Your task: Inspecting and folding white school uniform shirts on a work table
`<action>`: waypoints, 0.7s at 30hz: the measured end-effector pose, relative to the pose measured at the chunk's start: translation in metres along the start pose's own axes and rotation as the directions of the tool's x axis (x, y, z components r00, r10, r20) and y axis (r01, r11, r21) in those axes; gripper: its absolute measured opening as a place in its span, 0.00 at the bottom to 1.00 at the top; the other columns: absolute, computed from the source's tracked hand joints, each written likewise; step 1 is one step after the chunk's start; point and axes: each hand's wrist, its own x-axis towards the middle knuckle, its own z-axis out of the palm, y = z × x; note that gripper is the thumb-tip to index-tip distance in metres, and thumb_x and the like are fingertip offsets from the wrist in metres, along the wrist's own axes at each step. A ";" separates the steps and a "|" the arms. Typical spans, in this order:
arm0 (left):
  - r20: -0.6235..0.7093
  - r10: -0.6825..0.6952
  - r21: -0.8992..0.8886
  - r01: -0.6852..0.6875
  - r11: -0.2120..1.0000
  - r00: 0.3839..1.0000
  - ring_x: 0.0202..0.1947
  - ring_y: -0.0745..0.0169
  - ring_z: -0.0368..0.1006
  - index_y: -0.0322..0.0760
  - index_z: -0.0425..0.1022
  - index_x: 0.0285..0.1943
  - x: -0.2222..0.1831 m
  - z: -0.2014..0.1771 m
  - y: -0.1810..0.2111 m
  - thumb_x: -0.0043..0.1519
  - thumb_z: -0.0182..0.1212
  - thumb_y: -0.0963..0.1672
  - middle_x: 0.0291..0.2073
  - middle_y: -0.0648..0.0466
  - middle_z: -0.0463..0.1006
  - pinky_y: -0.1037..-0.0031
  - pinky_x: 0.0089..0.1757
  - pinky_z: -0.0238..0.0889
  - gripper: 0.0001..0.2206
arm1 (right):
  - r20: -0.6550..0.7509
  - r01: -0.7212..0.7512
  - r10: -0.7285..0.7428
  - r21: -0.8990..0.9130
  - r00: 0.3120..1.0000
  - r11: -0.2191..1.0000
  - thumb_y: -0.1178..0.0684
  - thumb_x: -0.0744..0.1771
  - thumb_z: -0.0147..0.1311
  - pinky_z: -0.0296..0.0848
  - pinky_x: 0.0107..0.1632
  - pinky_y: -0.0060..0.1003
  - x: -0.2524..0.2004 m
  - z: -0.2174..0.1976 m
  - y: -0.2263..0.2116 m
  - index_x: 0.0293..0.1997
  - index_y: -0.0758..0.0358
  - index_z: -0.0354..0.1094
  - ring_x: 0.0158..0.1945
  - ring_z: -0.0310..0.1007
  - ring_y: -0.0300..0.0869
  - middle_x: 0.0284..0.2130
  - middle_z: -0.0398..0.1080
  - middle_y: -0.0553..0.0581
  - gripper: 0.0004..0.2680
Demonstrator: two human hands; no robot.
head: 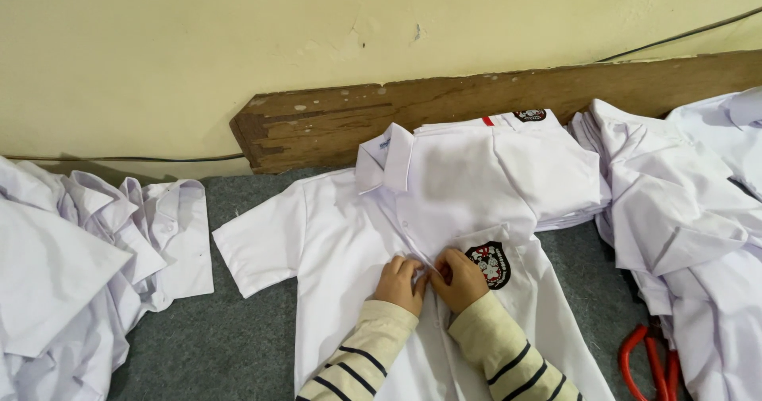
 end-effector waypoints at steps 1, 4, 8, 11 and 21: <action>-0.001 0.000 0.001 0.000 1.000 1.000 0.42 0.52 0.70 0.42 0.77 0.44 0.001 -0.004 0.004 0.62 0.63 0.44 0.41 0.53 0.73 0.64 0.43 0.68 0.05 | 0.000 0.001 -0.001 0.001 1.000 1.000 0.52 0.61 0.58 0.69 0.34 0.38 0.000 0.000 -0.003 0.31 0.52 0.66 0.30 0.69 0.43 0.28 0.69 0.49 0.04; 0.046 -0.153 -0.078 0.157 0.985 0.987 0.39 0.58 0.69 0.44 0.73 0.34 0.006 -0.001 0.003 0.61 0.65 0.44 0.36 0.57 0.72 0.67 0.40 0.68 0.05 | 0.004 -0.019 0.019 0.000 1.000 1.000 0.54 0.60 0.60 0.67 0.33 0.37 0.003 0.007 0.000 0.29 0.52 0.64 0.29 0.66 0.42 0.27 0.67 0.47 0.06; -0.090 -0.094 -0.038 0.091 0.995 0.992 0.35 0.52 0.74 0.48 0.75 0.38 0.007 0.018 -0.012 0.55 0.70 0.48 0.28 0.58 0.69 0.67 0.40 0.71 0.09 | -0.092 0.054 -0.054 -0.002 0.994 0.999 0.46 0.61 0.64 0.76 0.36 0.46 0.002 0.017 0.016 0.31 0.52 0.69 0.34 0.76 0.56 0.28 0.70 0.56 0.08; -0.077 -0.070 -0.035 0.068 0.997 0.995 0.36 0.49 0.75 0.48 0.77 0.40 0.005 0.017 -0.013 0.55 0.70 0.47 0.29 0.57 0.70 0.65 0.40 0.71 0.09 | -0.048 0.054 -0.053 0.029 0.997 0.998 0.48 0.61 0.64 0.76 0.38 0.46 0.002 0.011 0.010 0.32 0.54 0.71 0.37 0.76 0.56 0.30 0.72 0.56 0.07; -0.140 -0.044 -0.158 0.022 0.987 0.989 0.32 0.53 0.75 0.50 0.75 0.36 0.006 0.009 -0.014 0.54 0.69 0.46 0.26 0.58 0.70 0.68 0.38 0.70 0.07 | -0.085 -0.030 0.037 0.084 0.996 0.996 0.48 0.62 0.64 0.78 0.37 0.41 -0.002 0.000 0.006 0.33 0.53 0.73 0.34 0.78 0.51 0.28 0.73 0.53 0.06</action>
